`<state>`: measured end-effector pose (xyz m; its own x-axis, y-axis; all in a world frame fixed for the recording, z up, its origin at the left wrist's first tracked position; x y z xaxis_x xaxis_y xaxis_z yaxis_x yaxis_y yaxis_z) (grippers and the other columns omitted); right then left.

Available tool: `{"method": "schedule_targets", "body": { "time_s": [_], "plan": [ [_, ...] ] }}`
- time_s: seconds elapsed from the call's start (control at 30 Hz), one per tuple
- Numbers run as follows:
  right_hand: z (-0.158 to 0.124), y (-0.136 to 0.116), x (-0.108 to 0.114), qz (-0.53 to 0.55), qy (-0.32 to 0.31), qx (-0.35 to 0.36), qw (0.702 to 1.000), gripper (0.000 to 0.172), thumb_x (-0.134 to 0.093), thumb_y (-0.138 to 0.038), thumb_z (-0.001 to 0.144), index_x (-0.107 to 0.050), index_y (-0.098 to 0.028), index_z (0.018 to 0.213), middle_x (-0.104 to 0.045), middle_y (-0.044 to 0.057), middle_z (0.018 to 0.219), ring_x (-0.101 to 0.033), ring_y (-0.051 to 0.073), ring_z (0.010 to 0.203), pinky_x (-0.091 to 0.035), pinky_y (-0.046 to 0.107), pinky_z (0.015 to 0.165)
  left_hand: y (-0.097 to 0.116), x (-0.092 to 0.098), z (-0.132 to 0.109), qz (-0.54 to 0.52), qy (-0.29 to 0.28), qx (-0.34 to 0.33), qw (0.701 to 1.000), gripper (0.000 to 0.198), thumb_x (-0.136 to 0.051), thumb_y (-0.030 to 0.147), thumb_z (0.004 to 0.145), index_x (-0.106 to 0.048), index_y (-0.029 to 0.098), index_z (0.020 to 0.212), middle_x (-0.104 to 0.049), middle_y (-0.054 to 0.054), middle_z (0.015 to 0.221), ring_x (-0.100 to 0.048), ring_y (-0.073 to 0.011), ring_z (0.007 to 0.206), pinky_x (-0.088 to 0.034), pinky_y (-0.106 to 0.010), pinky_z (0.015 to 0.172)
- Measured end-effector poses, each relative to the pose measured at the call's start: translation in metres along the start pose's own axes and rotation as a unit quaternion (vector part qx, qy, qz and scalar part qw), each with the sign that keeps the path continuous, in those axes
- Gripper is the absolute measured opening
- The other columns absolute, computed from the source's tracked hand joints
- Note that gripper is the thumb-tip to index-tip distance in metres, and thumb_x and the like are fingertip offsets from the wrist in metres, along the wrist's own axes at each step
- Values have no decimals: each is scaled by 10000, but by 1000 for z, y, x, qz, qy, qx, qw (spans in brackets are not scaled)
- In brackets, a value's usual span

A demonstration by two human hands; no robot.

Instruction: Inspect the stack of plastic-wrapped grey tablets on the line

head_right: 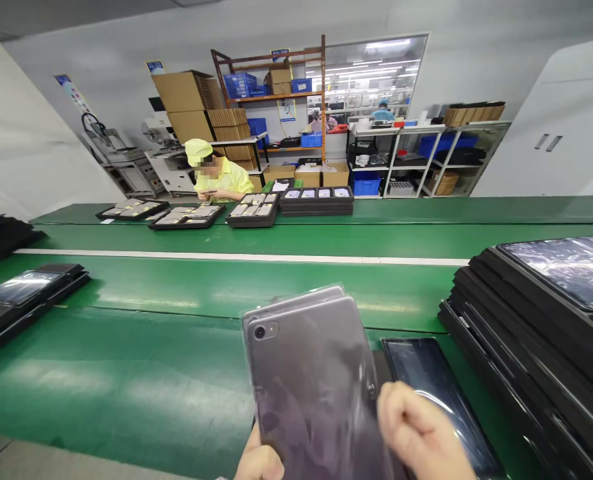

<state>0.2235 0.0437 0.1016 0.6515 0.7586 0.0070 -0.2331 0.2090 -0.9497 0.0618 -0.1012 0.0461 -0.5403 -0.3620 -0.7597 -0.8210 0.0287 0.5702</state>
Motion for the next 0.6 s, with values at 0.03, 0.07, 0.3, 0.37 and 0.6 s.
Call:
{"method": "schedule_targets", "body": {
  "time_s": [0.03,0.07,0.3,0.37,0.6],
  "plan": [
    [-2,7,14,-10,75,-21,997,369,-524,-395,907,-440,-196,608,-411,-26,561,-385,110,487,-322,223,446,0,-1,0,0,3,1,1000,436,-495,61,508,-654,139,906,-686,-58,739,-626,-243,712,-442,-315,598],
    [-4,14,25,-22,138,-45,989,339,-562,-389,881,-456,-198,621,-424,-25,569,-390,110,487,-330,217,442,-1,-1,-1,0,2,-1,1000,464,-496,61,499,-650,141,929,-687,-60,745,-629,-252,726,-448,-324,608],
    [-14,36,35,-81,276,-197,937,489,-770,-419,581,-560,-206,968,-615,65,855,-591,215,776,-503,266,634,-6,1,-2,17,-38,15,999,561,-533,50,470,-626,156,1014,-692,-52,824,-640,-243,744,-459,-320,663],
    [-12,34,25,-81,242,-212,943,528,-763,-408,574,-561,-202,1017,-644,96,938,-612,244,839,-516,277,654,-8,4,-2,28,-40,29,998,575,-543,47,460,-626,159,1017,-694,-52,822,-644,-253,755,-459,-327,671],
    [-27,53,15,-64,157,-302,938,588,-672,-556,640,-598,-222,1118,-652,97,1158,-552,338,1132,-526,349,868,-16,11,-2,57,-16,6,998,576,-606,20,450,-638,166,1007,-702,-54,871,-634,-280,867,-454,-339,727]
  ]
}}
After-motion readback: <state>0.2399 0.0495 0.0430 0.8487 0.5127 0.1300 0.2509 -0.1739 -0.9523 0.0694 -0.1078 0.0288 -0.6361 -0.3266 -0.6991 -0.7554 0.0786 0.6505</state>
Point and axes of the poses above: each hand's wrist, its own z-axis towards the middle knuckle, its own x-axis out of the back of the hand, y = z × x, the point moved 2 cm from there along z, towards the middle knuckle
